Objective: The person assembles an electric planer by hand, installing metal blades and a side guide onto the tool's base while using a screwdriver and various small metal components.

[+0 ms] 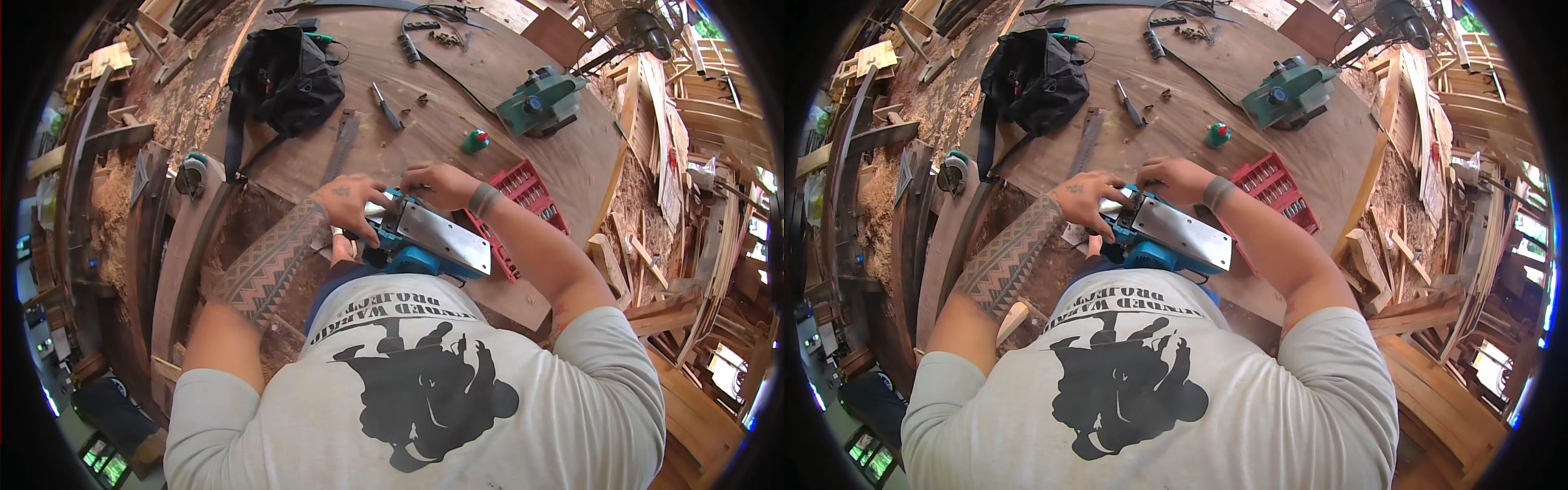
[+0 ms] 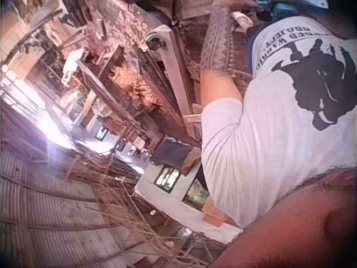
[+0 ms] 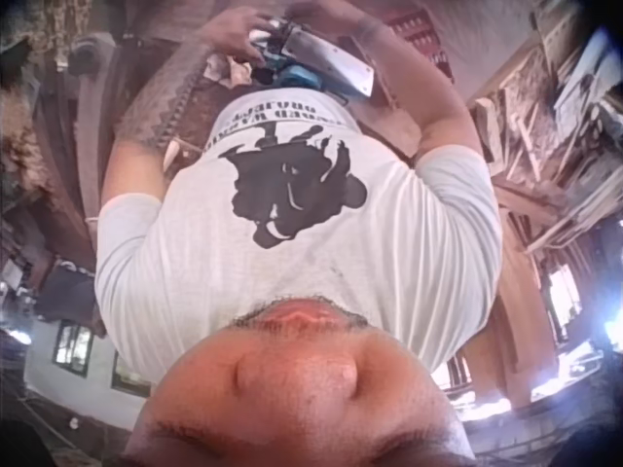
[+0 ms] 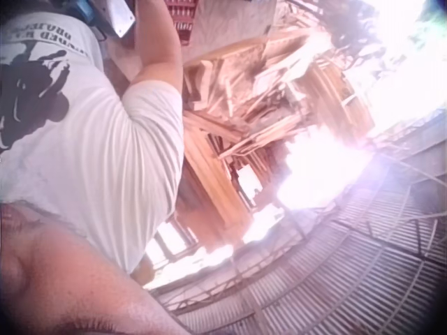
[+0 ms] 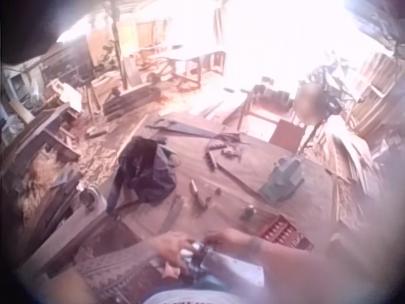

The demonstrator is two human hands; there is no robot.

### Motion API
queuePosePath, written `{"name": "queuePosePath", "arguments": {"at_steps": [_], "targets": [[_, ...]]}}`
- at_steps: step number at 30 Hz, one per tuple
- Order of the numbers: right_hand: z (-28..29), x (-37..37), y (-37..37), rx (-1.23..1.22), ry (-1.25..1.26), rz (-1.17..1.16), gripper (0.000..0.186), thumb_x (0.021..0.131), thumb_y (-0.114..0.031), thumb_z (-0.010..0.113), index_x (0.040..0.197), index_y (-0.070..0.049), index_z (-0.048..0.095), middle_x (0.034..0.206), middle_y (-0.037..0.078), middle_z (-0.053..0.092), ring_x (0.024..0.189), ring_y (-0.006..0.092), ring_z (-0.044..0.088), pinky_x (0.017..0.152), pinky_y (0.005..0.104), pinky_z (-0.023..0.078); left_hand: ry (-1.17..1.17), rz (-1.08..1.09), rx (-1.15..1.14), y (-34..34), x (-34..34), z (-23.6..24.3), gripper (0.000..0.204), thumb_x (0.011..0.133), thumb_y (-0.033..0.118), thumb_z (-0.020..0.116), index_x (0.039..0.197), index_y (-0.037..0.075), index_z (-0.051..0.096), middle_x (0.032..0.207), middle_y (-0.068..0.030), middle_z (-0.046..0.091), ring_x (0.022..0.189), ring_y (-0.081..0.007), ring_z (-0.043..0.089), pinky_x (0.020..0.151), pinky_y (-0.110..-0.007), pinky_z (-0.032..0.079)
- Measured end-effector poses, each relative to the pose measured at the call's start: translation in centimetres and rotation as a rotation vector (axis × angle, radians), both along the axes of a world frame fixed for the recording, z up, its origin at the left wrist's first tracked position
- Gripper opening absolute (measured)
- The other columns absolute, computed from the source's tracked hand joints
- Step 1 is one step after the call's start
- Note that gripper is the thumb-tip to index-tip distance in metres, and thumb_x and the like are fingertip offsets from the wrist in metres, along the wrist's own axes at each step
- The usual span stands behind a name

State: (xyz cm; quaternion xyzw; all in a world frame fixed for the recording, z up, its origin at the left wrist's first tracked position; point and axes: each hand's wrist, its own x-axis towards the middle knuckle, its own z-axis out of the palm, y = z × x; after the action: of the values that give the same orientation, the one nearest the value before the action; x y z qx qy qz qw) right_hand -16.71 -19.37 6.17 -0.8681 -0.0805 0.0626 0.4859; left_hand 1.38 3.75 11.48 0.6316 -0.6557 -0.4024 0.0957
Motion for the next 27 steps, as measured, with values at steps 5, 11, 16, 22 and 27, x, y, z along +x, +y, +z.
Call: {"name": "queuePosePath", "arguments": {"at_steps": [5, 11, 16, 22, 27], "targets": [[1.0, 0.8, -0.7, -0.218, -0.097, 0.205, 0.019, 0.102, -0.012, 0.068, 0.120, -0.011, 0.073, 0.115, 0.014, 0.071, 0.113, 0.0406, 0.069, 0.097, 0.0516, 0.055, 0.000, -0.001, -0.001, -0.1, -0.2, 0.0, 0.073, 0.067, 0.052, 0.099, 0.134, 0.026, 0.083, 0.156, -0.0191, 0.062, 0.147, -0.0388, 0.054, 0.123, -0.049, 0.041], [0.4, 1.0, 0.0, -0.212, -0.037, 0.168, 0.023, 0.099, -0.011, 0.069, 0.122, -0.010, 0.071, 0.117, 0.014, 0.070, 0.112, 0.0403, 0.070, 0.095, 0.0520, 0.056, -0.028, 0.011, -0.009, 0.0, -0.2, -0.5, 0.075, 0.067, 0.053, 0.099, 0.136, 0.029, 0.083, 0.155, -0.0197, 0.061, 0.148, -0.0393, 0.052, 0.125, -0.050, 0.039], [0.6, 1.7, -0.8, -0.302, -0.156, 0.309, 0.031, 0.095, -0.012, 0.070, 0.126, -0.012, 0.070, 0.115, 0.013, 0.070, 0.114, 0.0384, 0.070, 0.098, 0.0510, 0.056, -0.012, 0.011, 0.033, -0.3, -0.1, -0.4, 0.076, 0.066, 0.054, 0.099, 0.136, 0.029, 0.083, 0.157, -0.0189, 0.060, 0.148, -0.0395, 0.052, 0.125, -0.051, 0.038], [0.4, 2.1, -1.0, -0.328, -0.202, 0.369, 0.028, 0.100, -0.014, 0.068, 0.128, -0.013, 0.068, 0.120, 0.012, 0.071, 0.119, 0.0383, 0.068, 0.102, 0.0510, 0.055, -0.065, 0.011, 0.030, -0.1, -0.3, 0.0, 0.074, 0.067, 0.056, 0.098, 0.134, 0.029, 0.084, 0.157, -0.0164, 0.060, 0.148, -0.0385, 0.051, 0.123, -0.052, 0.038], [-0.5, 2.1, 0.1, -0.162, 0.065, 0.184, 0.025, 0.106, -0.019, 0.066, 0.129, -0.011, 0.067, 0.123, 0.016, 0.072, 0.120, 0.0424, 0.068, 0.103, 0.0521, 0.054, -0.021, 0.002, 0.046, -0.3, 0.1, -0.4, 0.078, 0.067, 0.059, 0.097, 0.138, 0.030, 0.082, 0.160, -0.0166, 0.058, 0.149, -0.0389, 0.050, 0.123, -0.053, 0.037]]}}
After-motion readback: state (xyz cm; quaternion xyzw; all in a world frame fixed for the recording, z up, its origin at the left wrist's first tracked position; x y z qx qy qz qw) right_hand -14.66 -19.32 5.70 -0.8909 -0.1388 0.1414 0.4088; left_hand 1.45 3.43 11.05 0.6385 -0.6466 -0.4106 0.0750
